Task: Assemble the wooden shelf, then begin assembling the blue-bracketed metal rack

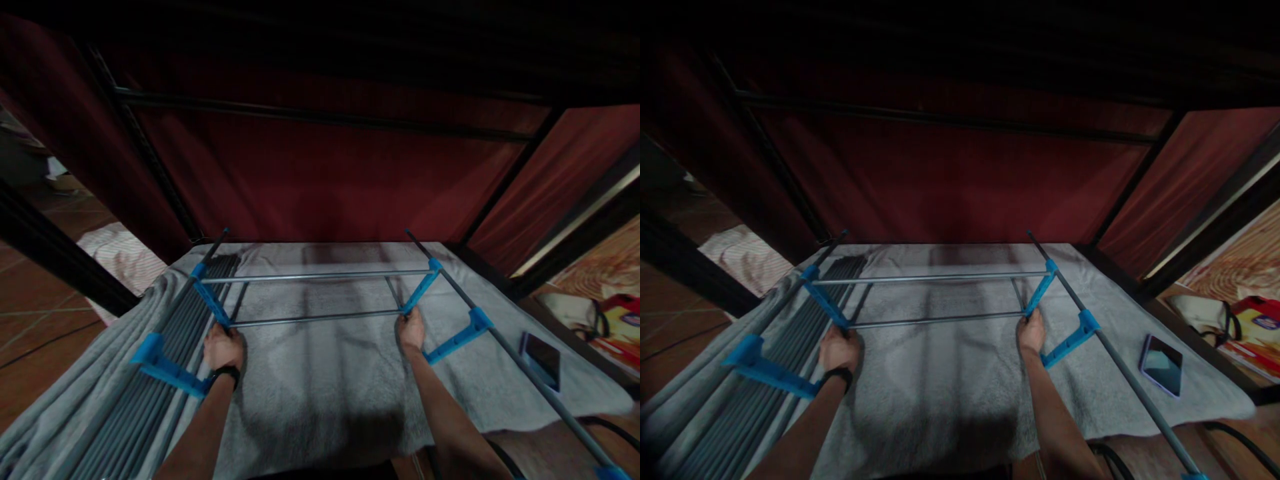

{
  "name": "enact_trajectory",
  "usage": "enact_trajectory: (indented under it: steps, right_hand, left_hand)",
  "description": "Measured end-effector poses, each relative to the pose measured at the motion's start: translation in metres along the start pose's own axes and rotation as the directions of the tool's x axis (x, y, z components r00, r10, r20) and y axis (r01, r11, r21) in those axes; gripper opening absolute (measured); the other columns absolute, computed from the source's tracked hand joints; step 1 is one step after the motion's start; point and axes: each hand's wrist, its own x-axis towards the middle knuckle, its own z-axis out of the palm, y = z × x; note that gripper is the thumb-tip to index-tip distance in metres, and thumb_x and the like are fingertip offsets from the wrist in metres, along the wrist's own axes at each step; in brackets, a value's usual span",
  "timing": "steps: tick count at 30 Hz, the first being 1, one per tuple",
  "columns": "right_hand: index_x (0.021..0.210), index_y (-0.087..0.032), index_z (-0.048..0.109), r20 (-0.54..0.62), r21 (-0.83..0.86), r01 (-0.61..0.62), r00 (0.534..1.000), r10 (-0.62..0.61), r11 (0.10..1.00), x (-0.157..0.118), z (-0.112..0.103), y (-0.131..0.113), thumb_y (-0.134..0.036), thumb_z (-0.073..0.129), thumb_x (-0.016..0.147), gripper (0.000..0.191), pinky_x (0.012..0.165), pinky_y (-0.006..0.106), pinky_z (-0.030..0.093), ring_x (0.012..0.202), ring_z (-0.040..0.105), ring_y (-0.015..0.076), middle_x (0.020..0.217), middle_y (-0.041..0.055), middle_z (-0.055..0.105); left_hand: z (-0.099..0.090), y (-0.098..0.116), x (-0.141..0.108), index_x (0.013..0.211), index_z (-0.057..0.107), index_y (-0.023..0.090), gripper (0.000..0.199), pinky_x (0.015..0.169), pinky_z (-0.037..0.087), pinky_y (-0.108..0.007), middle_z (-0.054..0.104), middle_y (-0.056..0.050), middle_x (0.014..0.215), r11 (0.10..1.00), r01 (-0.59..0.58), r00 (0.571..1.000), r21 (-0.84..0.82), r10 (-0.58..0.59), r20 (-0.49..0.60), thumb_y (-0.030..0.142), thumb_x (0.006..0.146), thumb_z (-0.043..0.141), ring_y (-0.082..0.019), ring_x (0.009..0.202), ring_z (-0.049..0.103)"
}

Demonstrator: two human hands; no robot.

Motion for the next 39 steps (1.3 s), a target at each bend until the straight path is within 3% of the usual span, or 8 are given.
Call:
enact_trajectory:
  steps: [3,9,19,25,31,39]
  right_hand:
    - [0.118,-0.012,0.054,-0.022,0.053,-0.085,0.996,0.086,0.995,0.0,0.004,0.0,-0.024,0.039,0.085,0.038,0.081,0.034,0.043,0.092,0.059,0.0246,0.103,0.0149,0.064]
    - [0.121,-0.01,0.053,-0.052,0.101,-0.045,0.997,0.051,0.994,0.003,0.007,0.006,-0.025,0.039,0.083,0.043,0.085,0.035,0.044,0.097,0.058,0.0257,0.11,0.017,0.063]
    - [0.109,-0.015,0.056,-0.02,0.048,-0.103,0.994,0.104,0.993,0.005,0.018,0.014,-0.028,0.044,0.083,0.032,0.073,0.033,0.041,0.082,0.056,0.0239,0.093,0.0108,0.063]
    - [0.109,-0.013,0.055,-0.056,0.019,-0.077,0.995,0.078,0.997,0.005,0.018,0.013,-0.027,0.045,0.083,0.03,0.072,0.033,0.04,0.081,0.056,0.0239,0.092,0.0124,0.063]
    - [0.11,-0.013,0.054,-0.024,0.002,-0.094,0.995,0.094,0.996,0.004,0.016,0.01,-0.026,0.047,0.085,0.029,0.075,0.032,0.041,0.086,0.058,0.0227,0.096,0.0115,0.063]
    - [0.119,-0.008,0.05,0.009,0.035,-0.05,0.999,0.049,0.998,0.004,0.011,0.007,-0.024,0.046,0.083,0.04,0.084,0.037,0.045,0.099,0.059,0.0283,0.106,0.0181,0.06]
  left_hand:
    - [-0.002,0.001,-0.001,0.112,0.06,0.013,0.032,0.082,0.048,-0.042,0.065,-0.018,0.107,1.0,0.016,1.0,-0.025,-0.016,-0.001,0.032,0.089,0.049,-0.034,0.104,0.06]
    - [0.0,0.0,-0.001,0.114,0.06,0.013,0.032,0.081,0.048,-0.042,0.065,-0.018,0.109,1.0,0.002,1.0,-0.018,-0.002,-0.002,0.031,0.09,0.048,-0.035,0.106,0.059]
    - [-0.001,0.006,-0.005,0.117,0.057,0.011,0.033,0.085,0.047,-0.041,0.064,-0.018,0.111,0.999,0.005,1.0,0.037,-0.004,-0.008,0.026,0.09,0.047,-0.034,0.109,0.058]
    - [0.001,0.007,-0.005,0.119,0.056,0.011,0.033,0.089,0.045,-0.042,0.063,-0.018,0.113,0.998,0.026,1.0,0.05,-0.027,0.013,0.022,0.089,0.048,-0.032,0.112,0.056]
    - [0.004,0.004,-0.003,0.122,0.055,0.008,0.036,0.092,0.044,-0.042,0.062,-0.02,0.118,0.998,-0.003,1.0,0.061,0.002,0.016,0.023,0.09,0.047,-0.033,0.116,0.055]
    - [0.0,0.001,0.0,0.124,0.053,0.004,0.038,0.094,0.044,-0.04,0.062,-0.021,0.119,0.999,-0.036,0.999,0.028,0.036,0.027,0.022,0.091,0.044,-0.033,0.117,0.055]
